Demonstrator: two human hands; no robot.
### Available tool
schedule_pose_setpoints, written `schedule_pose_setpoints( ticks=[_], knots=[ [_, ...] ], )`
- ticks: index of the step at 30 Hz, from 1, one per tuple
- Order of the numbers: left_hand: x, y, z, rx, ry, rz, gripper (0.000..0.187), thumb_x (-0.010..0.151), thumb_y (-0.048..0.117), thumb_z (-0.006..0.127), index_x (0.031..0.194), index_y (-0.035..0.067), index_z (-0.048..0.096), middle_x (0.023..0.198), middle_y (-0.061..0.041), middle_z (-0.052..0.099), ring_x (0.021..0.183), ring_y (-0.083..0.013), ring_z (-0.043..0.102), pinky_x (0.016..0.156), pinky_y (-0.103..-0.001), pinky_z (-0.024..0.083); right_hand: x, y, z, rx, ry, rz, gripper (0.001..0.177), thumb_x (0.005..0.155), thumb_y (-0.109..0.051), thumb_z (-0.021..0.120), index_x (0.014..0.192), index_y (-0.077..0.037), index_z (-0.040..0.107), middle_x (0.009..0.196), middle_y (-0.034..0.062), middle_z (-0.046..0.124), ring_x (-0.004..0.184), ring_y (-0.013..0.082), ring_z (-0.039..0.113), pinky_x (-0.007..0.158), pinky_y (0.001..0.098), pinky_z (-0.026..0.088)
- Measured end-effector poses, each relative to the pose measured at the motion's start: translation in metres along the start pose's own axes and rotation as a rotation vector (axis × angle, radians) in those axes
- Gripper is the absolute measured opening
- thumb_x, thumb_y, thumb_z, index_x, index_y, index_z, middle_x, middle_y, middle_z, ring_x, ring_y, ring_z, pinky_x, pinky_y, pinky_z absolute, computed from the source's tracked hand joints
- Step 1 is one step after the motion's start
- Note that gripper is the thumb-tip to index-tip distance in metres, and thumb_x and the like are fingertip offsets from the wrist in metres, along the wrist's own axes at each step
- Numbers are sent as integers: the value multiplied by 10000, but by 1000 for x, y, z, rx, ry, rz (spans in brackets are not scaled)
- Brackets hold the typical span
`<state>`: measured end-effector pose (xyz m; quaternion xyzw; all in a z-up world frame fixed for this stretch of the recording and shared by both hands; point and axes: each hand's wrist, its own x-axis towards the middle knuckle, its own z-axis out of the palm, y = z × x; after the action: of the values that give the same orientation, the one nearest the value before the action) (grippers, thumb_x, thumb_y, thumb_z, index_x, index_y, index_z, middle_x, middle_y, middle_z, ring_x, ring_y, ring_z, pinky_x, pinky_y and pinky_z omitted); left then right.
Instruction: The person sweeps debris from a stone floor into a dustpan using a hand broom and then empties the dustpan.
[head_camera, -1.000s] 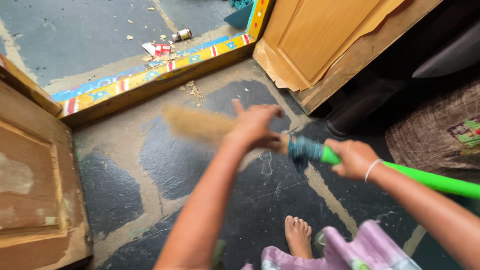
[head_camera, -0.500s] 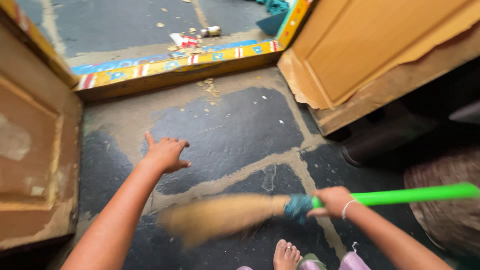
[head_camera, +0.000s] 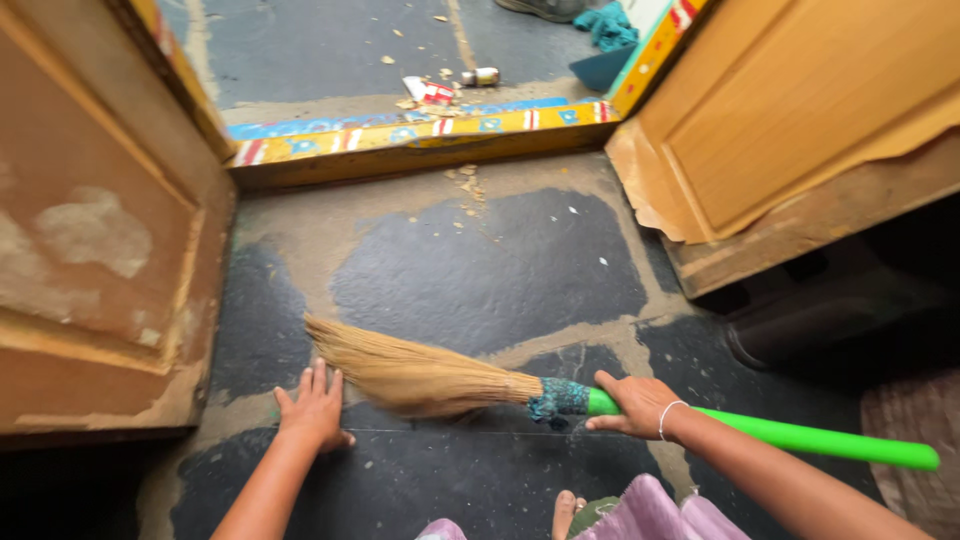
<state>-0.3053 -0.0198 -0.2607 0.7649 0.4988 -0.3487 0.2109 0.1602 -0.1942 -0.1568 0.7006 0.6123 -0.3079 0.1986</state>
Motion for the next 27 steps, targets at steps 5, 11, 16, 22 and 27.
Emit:
schedule_pose_setpoints(
  ticks=[5,11,16,22,27],
  knots=[
    [7,-23,-11,-59,104,-72,1266,733,529,906,1637,168,97,1738,-122,-58,1612,-296,16,1197,-691,176,47,30,-40,-169,152,67,750,726,-804,623,1226,-248,564,944,148,730,901,371,729,786,491,585],
    [-8,-9,-10,-158,1,-85,1325,703,512,932,1660,289,44,1735,-115,-79,1589,-354,-22,1187,-730,170,55,-9,-67,-44,228,191,691,835,-765,550,1125,-138,563,852,175,741,815,340,778,728,480,628],
    [-3,7,-2,-38,-122,-109,1361,635,636,928,1623,275,64,1721,-172,-100,1590,-476,-154,1150,-761,173,48,-44,-43,-231,44,-64,697,875,-782,486,1137,-150,618,866,186,731,873,392,713,782,522,558],
    [-4,11,-8,-174,-67,-130,1585,580,492,1011,1606,410,-196,1691,-189,-260,1569,-449,-151,1194,-698,190,81,8,-74,-99,196,189,739,835,-791,503,1183,-152,636,891,188,764,869,366,755,773,495,597],
    [1,14,-11,-222,-92,-158,1593,574,425,1028,1602,445,-188,1697,-171,-291,1566,-450,-168,1180,-689,229,85,-23,-75,38,214,169,717,855,-776,501,1144,-138,656,856,182,773,839,352,770,774,478,592]
  ],
)
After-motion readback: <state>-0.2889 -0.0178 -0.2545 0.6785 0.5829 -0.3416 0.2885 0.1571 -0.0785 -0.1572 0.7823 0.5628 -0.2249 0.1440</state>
